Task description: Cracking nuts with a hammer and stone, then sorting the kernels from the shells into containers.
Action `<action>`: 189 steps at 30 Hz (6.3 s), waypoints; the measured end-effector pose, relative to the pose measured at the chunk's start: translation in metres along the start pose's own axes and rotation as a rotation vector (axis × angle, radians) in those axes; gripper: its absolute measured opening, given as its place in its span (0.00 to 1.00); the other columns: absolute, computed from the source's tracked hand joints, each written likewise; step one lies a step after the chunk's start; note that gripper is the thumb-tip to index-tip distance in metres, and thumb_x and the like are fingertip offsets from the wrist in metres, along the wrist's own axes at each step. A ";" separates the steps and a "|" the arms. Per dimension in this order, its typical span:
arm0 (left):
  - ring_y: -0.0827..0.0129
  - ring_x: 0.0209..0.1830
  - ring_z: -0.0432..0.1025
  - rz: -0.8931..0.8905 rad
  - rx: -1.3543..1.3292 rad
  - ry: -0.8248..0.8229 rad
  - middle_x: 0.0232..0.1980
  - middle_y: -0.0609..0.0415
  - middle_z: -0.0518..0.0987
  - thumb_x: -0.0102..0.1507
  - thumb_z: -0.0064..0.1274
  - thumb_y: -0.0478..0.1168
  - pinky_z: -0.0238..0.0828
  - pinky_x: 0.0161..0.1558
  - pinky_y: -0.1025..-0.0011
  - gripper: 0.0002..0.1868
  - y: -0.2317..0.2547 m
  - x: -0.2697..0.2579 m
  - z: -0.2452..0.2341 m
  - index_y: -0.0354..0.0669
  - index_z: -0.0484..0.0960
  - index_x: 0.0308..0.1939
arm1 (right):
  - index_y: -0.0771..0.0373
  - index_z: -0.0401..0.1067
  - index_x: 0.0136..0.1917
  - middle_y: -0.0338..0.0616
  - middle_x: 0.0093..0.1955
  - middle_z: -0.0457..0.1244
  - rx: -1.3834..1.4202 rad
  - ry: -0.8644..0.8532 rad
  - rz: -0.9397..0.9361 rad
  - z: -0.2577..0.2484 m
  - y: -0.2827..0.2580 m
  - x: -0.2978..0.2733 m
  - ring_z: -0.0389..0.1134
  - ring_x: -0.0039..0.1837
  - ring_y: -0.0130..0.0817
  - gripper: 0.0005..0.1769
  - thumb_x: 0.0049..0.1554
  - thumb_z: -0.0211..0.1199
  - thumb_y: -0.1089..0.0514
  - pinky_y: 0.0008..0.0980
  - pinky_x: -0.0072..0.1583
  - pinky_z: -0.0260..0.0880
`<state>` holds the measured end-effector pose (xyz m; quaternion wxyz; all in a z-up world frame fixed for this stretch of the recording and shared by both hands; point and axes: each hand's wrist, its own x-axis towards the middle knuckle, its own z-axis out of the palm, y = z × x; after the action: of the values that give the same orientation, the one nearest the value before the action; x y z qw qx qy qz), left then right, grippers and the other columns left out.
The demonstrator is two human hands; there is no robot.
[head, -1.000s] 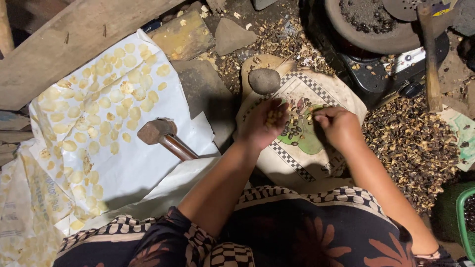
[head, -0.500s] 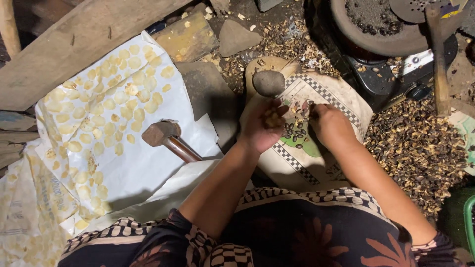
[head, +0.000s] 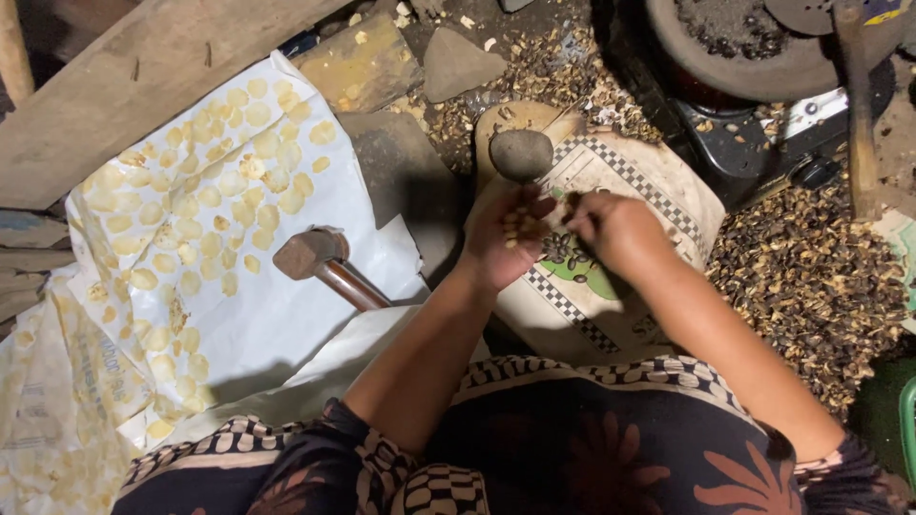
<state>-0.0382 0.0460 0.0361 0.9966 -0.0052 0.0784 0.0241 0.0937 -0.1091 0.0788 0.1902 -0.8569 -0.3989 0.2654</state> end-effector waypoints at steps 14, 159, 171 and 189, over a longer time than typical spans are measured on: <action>0.65 0.32 0.76 0.110 0.078 0.169 0.45 0.41 0.82 0.71 0.41 0.45 0.70 0.22 0.78 0.15 -0.017 0.009 0.021 0.39 0.78 0.39 | 0.60 0.71 0.55 0.49 0.45 0.67 0.713 -0.051 0.372 0.016 0.041 0.008 0.65 0.39 0.36 0.12 0.68 0.53 0.51 0.37 0.42 0.67; 0.56 0.54 0.71 1.162 2.314 0.870 0.46 0.51 0.79 0.60 0.59 0.37 0.65 0.60 0.58 0.04 0.210 -0.278 -0.036 0.41 0.83 0.37 | 0.68 0.66 0.62 0.53 0.41 0.70 0.042 0.003 -0.114 0.103 -0.359 0.044 0.72 0.39 0.39 0.23 0.63 0.64 0.50 0.39 0.42 0.73; 0.57 0.58 0.69 1.204 2.330 1.049 0.53 0.51 0.77 0.65 0.57 0.38 0.66 0.58 0.61 0.11 0.213 -0.340 -0.040 0.40 0.81 0.51 | 0.75 0.62 0.60 0.68 0.37 0.68 -0.159 0.127 -0.339 0.191 -0.326 0.043 0.69 0.40 0.68 0.28 0.59 0.62 0.49 0.56 0.42 0.70; 0.60 0.60 0.70 1.141 2.386 0.981 0.50 0.54 0.79 0.62 0.59 0.42 0.64 0.66 0.60 0.08 0.205 -0.325 -0.048 0.43 0.85 0.42 | 0.69 0.69 0.59 0.52 0.38 0.69 0.007 -0.109 -0.132 0.135 -0.373 0.046 0.70 0.35 0.38 0.20 0.62 0.64 0.51 0.39 0.40 0.71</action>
<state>-0.3766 0.2352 0.0386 0.1270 0.8544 0.3769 0.3345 -0.1806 0.1698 0.1593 0.1883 -0.8123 -0.4634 0.2998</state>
